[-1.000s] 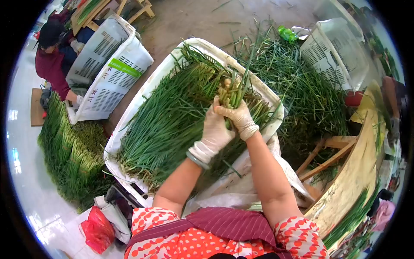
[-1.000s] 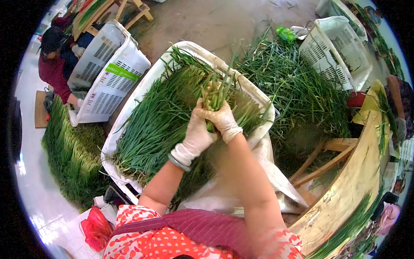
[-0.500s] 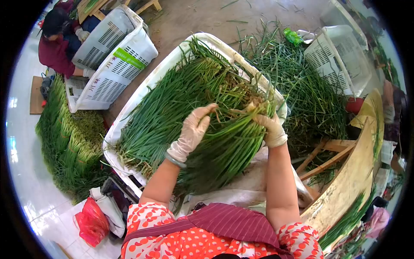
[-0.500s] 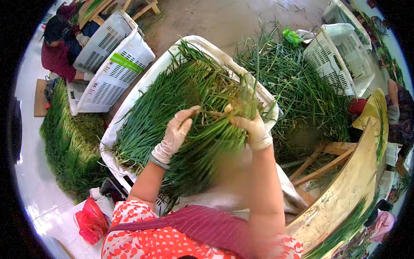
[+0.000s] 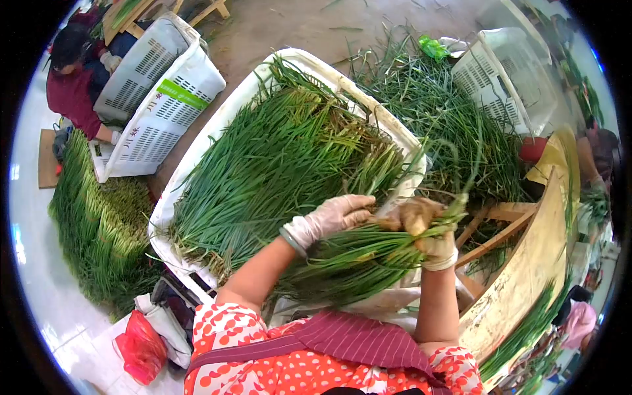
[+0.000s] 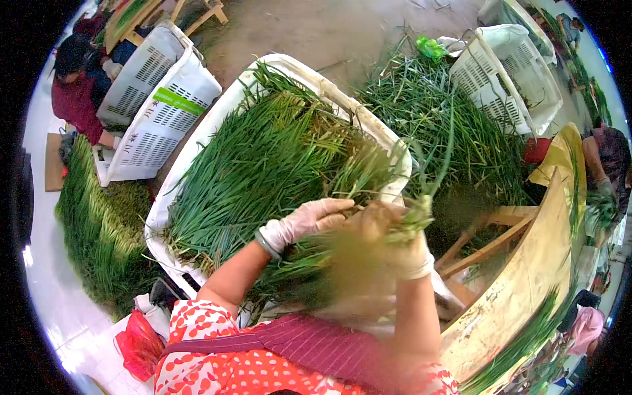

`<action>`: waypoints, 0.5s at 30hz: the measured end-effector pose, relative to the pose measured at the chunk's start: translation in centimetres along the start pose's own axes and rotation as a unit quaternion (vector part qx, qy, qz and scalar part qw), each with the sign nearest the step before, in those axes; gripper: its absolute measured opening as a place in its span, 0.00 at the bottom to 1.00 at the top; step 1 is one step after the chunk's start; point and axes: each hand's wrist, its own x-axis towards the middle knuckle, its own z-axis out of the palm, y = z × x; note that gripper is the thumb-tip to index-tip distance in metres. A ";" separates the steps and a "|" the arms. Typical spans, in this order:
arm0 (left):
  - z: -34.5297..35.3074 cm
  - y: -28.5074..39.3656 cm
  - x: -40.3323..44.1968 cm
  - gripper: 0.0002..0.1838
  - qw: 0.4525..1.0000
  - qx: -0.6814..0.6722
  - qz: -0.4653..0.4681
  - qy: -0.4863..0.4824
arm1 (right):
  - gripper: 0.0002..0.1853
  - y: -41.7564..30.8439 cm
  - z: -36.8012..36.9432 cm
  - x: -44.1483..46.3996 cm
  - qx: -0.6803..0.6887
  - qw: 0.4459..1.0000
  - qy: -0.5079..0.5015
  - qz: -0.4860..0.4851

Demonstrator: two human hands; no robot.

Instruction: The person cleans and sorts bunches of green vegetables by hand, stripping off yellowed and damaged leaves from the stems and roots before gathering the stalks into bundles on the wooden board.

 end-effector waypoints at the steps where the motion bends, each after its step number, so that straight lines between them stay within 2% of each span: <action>1: 0.1 0.2 -0.2 0.24 0.999 0.002 0.019 0.032 | 0.30 -0.7 0.0 0.6 0.023 0.996 -0.077 -0.044; 2: 0.0 0.4 -0.5 0.23 0.997 0.004 0.038 0.065 | 0.26 -1.4 -0.1 1.2 0.053 0.982 -0.160 -0.083; 3: -0.8 -0.7 -0.7 0.23 0.985 0.089 0.066 0.131 | 0.22 -2.1 -0.1 1.8 0.086 0.960 -0.241 -0.115; 4: -1.8 -1.2 -1.3 0.22 0.966 0.184 0.047 0.176 | 0.20 -3.5 0.5 1.7 0.047 0.966 -0.218 -0.131; 6: -3.5 -2.4 -3.3 0.26 0.909 0.338 0.014 0.243 | 0.19 -4.5 0.2 1.7 0.048 0.990 -0.034 -0.126; 8: -4.3 -3.3 -6.2 0.33 0.822 0.474 -0.094 0.301 | 0.18 -5.5 -0.6 1.4 0.049 0.990 0.012 -0.129; 10: -5.0 -4.9 -9.7 0.40 0.779 0.517 -0.176 0.308 | 0.18 -6.3 -1.9 1.5 0.053 0.972 0.044 -0.224; 12: -4.8 -5.5 -13.2 0.44 0.790 0.474 -0.263 0.286 | 0.19 -8.2 -3.0 0.5 0.058 0.971 0.049 -0.226; 14: -3.3 -5.2 -15.6 0.46 0.754 0.521 -0.326 0.231 | 0.19 -9.8 -5.9 -0.1 0.073 0.961 0.080 -0.254; 15: -2.5 -5.1 -16.6 0.47 0.772 0.500 -0.322 0.226 | 0.18 -10.5 -7.2 -0.5 0.098 0.963 0.065 -0.244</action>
